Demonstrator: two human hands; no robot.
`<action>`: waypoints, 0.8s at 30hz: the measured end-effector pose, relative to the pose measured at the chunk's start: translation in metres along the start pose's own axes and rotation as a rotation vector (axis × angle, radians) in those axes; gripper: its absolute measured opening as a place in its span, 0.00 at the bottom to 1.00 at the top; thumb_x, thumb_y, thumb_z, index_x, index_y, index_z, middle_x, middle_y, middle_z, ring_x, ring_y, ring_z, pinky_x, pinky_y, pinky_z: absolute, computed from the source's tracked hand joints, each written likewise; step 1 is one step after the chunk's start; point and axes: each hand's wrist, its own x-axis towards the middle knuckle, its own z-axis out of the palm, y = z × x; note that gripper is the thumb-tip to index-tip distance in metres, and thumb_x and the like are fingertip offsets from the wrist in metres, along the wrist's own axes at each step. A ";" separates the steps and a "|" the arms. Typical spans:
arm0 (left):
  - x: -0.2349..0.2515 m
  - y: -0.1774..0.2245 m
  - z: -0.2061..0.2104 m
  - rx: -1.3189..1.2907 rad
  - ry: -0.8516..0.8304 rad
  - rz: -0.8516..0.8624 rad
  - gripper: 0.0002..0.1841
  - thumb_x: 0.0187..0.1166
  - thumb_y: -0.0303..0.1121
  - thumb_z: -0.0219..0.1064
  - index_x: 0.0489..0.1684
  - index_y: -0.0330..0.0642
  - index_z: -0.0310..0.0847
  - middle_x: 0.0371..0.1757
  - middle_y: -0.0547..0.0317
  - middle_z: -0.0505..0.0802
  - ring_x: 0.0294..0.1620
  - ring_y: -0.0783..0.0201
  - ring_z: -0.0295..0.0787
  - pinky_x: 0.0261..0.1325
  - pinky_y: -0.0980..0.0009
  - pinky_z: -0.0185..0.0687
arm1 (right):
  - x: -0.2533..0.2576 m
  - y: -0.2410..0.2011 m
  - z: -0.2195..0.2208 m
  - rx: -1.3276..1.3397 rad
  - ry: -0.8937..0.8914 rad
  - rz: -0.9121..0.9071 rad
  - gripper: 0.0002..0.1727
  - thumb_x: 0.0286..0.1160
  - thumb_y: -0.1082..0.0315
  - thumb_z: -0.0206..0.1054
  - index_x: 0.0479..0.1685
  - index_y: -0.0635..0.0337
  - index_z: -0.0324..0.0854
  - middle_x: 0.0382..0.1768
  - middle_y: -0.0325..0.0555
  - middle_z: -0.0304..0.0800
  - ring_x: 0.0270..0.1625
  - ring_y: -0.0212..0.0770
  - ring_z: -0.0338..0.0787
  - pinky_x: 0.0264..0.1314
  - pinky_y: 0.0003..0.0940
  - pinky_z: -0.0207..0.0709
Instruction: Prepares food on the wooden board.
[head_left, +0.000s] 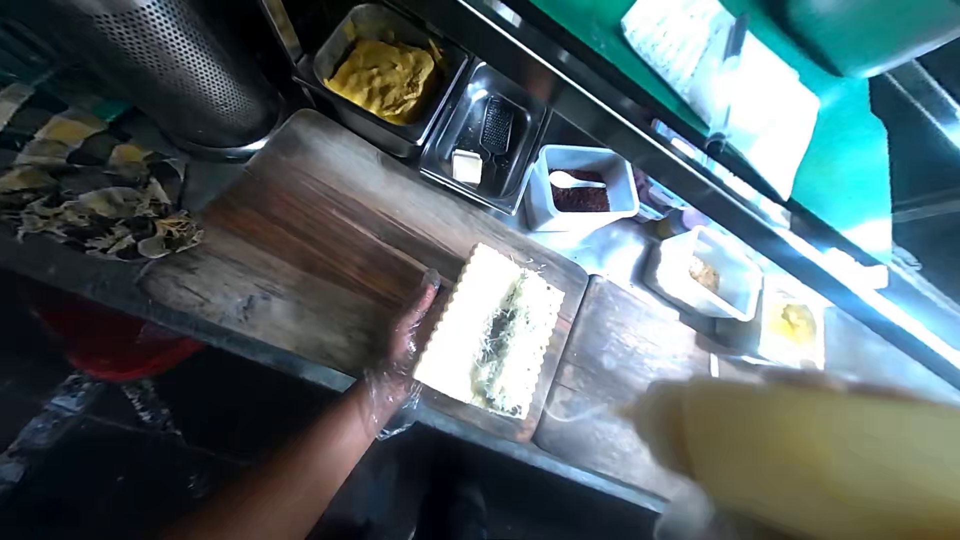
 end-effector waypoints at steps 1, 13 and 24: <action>0.001 -0.001 0.001 -0.007 0.006 0.019 0.21 0.93 0.49 0.46 0.61 0.50 0.85 0.46 0.62 0.96 0.44 0.72 0.94 0.46 0.73 0.93 | 0.009 0.005 -0.009 0.021 -0.032 0.013 0.20 0.69 0.56 0.72 0.56 0.59 0.82 0.49 0.51 0.93 0.56 0.48 0.93 0.62 0.47 0.88; -0.001 -0.002 -0.004 0.001 -0.040 0.034 0.20 0.93 0.49 0.48 0.64 0.55 0.85 0.48 0.66 0.96 0.45 0.75 0.94 0.45 0.76 0.92 | 0.031 0.022 -0.008 0.044 -0.095 -0.030 0.20 0.75 0.56 0.69 0.60 0.58 0.80 0.54 0.52 0.90 0.60 0.49 0.91 0.65 0.48 0.86; -0.013 0.007 0.066 0.921 -0.130 0.278 0.24 0.91 0.47 0.51 0.81 0.50 0.76 0.69 0.62 0.90 0.66 0.72 0.85 0.70 0.69 0.81 | -0.028 0.049 -0.030 0.621 0.524 0.702 0.25 0.83 0.39 0.54 0.60 0.49 0.76 0.48 0.47 0.90 0.52 0.47 0.93 0.51 0.53 0.90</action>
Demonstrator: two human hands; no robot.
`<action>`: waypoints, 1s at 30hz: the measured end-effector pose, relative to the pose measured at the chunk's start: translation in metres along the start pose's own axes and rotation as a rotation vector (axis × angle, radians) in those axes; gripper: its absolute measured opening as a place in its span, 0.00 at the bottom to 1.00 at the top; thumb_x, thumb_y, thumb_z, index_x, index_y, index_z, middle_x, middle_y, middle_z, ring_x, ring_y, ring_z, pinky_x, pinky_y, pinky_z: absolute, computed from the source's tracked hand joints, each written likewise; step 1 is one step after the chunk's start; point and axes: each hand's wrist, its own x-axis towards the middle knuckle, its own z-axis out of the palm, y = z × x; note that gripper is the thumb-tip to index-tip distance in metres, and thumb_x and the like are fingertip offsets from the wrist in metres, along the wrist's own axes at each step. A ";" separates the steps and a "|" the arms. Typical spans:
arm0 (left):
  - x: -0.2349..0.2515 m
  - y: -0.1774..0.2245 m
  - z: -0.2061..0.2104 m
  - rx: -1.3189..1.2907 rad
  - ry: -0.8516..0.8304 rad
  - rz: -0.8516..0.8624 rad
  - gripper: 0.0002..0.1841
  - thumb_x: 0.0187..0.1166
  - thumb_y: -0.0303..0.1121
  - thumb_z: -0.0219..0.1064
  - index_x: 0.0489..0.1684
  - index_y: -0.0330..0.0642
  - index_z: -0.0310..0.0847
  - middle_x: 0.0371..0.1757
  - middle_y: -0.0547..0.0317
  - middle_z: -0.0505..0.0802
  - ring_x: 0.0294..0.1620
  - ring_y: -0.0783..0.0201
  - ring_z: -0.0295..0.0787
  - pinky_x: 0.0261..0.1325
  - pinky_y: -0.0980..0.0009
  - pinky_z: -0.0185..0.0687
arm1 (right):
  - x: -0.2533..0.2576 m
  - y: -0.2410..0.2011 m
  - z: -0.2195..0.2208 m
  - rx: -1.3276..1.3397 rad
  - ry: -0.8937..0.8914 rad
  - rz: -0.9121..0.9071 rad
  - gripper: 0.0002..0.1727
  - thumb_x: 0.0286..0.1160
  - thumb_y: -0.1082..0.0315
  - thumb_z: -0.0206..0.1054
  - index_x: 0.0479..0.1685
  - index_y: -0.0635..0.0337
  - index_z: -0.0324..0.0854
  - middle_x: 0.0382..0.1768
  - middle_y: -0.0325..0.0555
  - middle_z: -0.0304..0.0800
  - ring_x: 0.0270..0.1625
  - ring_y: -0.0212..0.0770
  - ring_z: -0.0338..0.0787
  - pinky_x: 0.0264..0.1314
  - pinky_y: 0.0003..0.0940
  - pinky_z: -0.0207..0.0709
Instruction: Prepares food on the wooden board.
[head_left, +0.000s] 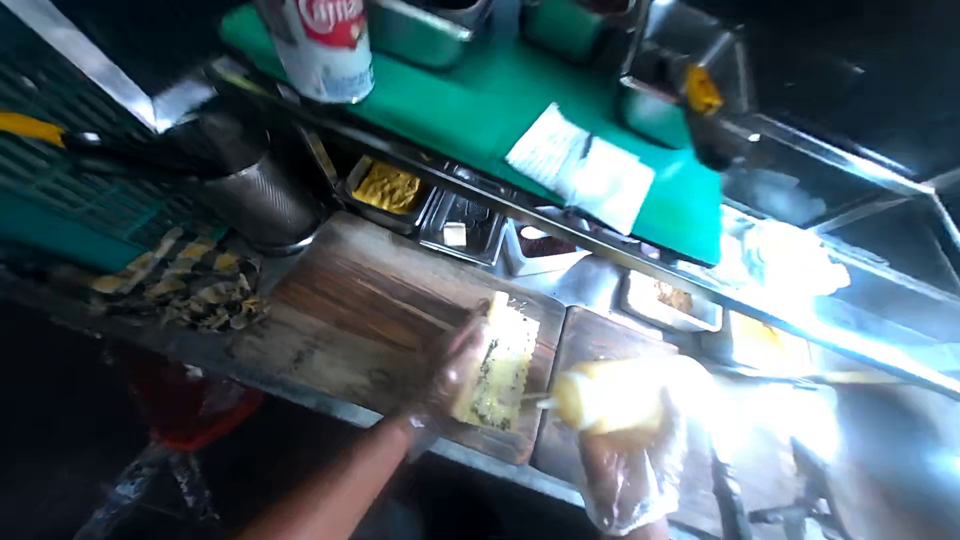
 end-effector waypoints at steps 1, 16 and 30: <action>0.005 0.003 0.014 0.305 -0.051 0.088 0.31 0.88 0.51 0.55 0.88 0.49 0.68 0.81 0.60 0.81 0.80 0.69 0.76 0.82 0.62 0.71 | -0.006 -0.006 -0.005 0.045 -0.025 0.017 0.26 0.81 0.39 0.55 0.61 0.50 0.76 0.49 0.48 0.91 0.52 0.48 0.94 0.51 0.54 0.90; 0.023 0.014 0.099 1.520 -0.263 0.013 0.55 0.77 0.78 0.37 0.94 0.39 0.51 0.96 0.46 0.55 0.98 0.50 0.39 0.96 0.47 0.30 | -0.054 -0.079 -0.107 0.348 -0.211 0.145 0.32 0.59 0.48 0.81 0.60 0.59 0.83 0.55 0.62 0.92 0.59 0.60 0.93 0.59 0.58 0.88; 0.020 -0.006 0.075 1.176 -0.010 -0.171 0.60 0.67 0.71 0.65 0.97 0.40 0.42 0.97 0.50 0.52 0.96 0.55 0.45 0.94 0.55 0.49 | -0.050 -0.151 -0.058 -0.104 -0.565 -0.655 0.30 0.76 0.40 0.66 0.64 0.55 0.82 0.59 0.46 0.92 0.63 0.44 0.91 0.66 0.44 0.87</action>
